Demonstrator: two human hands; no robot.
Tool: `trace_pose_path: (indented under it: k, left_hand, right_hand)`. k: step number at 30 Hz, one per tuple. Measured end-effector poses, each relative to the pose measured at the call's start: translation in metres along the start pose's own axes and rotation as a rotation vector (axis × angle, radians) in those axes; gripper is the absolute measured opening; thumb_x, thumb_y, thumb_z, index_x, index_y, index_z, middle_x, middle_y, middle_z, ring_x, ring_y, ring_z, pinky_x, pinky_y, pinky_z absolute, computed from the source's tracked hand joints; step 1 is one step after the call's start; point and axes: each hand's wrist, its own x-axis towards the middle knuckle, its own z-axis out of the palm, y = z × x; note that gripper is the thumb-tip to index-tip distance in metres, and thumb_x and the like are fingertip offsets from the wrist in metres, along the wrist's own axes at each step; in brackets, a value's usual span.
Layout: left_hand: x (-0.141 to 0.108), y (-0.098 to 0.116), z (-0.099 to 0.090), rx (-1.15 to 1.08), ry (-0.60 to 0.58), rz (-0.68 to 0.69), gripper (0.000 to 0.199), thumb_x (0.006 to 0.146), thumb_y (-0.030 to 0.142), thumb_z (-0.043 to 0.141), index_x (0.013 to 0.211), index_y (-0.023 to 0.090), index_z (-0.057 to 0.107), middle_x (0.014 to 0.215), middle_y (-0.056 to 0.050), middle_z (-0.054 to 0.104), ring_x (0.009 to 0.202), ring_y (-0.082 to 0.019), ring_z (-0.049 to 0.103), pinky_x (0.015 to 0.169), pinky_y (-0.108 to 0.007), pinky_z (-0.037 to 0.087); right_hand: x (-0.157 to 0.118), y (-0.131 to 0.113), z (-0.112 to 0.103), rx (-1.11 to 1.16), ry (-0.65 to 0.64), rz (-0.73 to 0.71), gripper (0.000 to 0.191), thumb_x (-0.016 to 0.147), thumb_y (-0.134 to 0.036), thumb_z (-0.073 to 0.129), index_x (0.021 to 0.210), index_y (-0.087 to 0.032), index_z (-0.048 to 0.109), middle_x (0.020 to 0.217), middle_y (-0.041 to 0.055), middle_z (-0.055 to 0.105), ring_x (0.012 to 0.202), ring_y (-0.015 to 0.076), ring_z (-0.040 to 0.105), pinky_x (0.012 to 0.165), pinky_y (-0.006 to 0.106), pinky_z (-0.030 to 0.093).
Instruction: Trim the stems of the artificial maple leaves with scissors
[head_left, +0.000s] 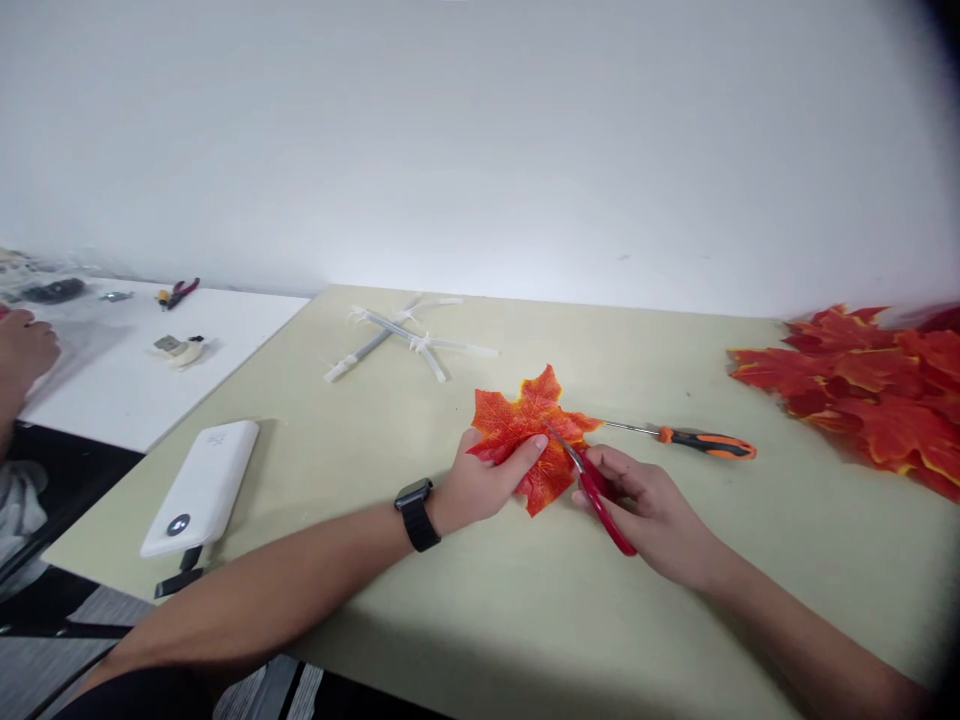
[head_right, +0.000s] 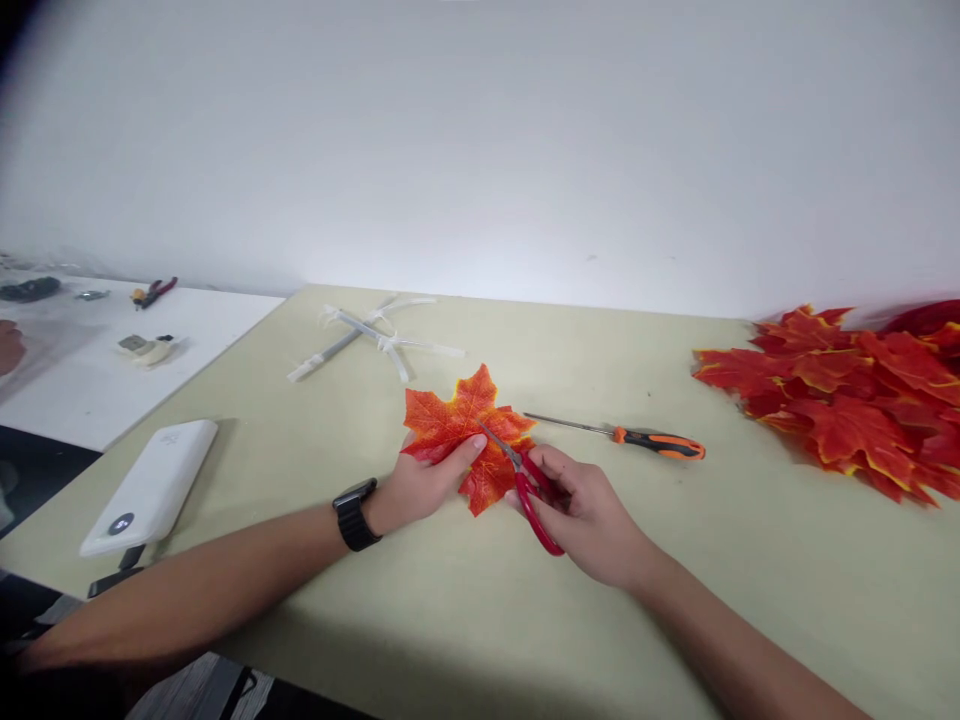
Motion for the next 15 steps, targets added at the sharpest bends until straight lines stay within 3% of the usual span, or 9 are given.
trace_pose_path:
  k: [3,10,15]
  left_hand:
    - [0.000,0.003,0.000,0.000,-0.001,-0.022,0.025,0.090,0.042,0.073,0.084,0.018,0.070,0.091,-0.007,0.076,0.086,-0.019,0.070,0.079,-0.032,0.061]
    - [0.002,-0.003,0.000,-0.034,0.006,0.005,0.026,0.091,0.041,0.072,0.081,0.018,0.068,0.088,-0.006,0.075,0.081,-0.018,0.069,0.076,-0.030,0.059]
    - [0.004,-0.009,-0.001,-0.114,-0.026,0.018,0.024,0.093,0.042,0.071,0.091,0.018,0.073,0.100,-0.006,0.076,0.094,-0.018,0.069,0.090,-0.031,0.058]
  right_hand:
    - [0.001,0.006,0.001,0.072,0.000,0.022,0.022,0.093,-0.041,0.071,0.092,-0.022,0.060,0.075,-0.0030,0.052,0.064,0.0113,0.042,0.057,0.025,0.036]
    - [0.002,0.004,0.001,0.120,0.007,0.067,0.025,0.088,-0.038,0.077,0.084,-0.022,0.059,0.068,-0.0044,0.052,0.056,0.0100,0.045,0.053,0.025,0.037]
    - [0.002,0.006,0.001,0.117,0.004,0.063,0.027,0.092,-0.042,0.072,0.084,-0.020,0.058,0.070,-0.0037,0.050,0.057,0.0097,0.043,0.053,0.025,0.036]
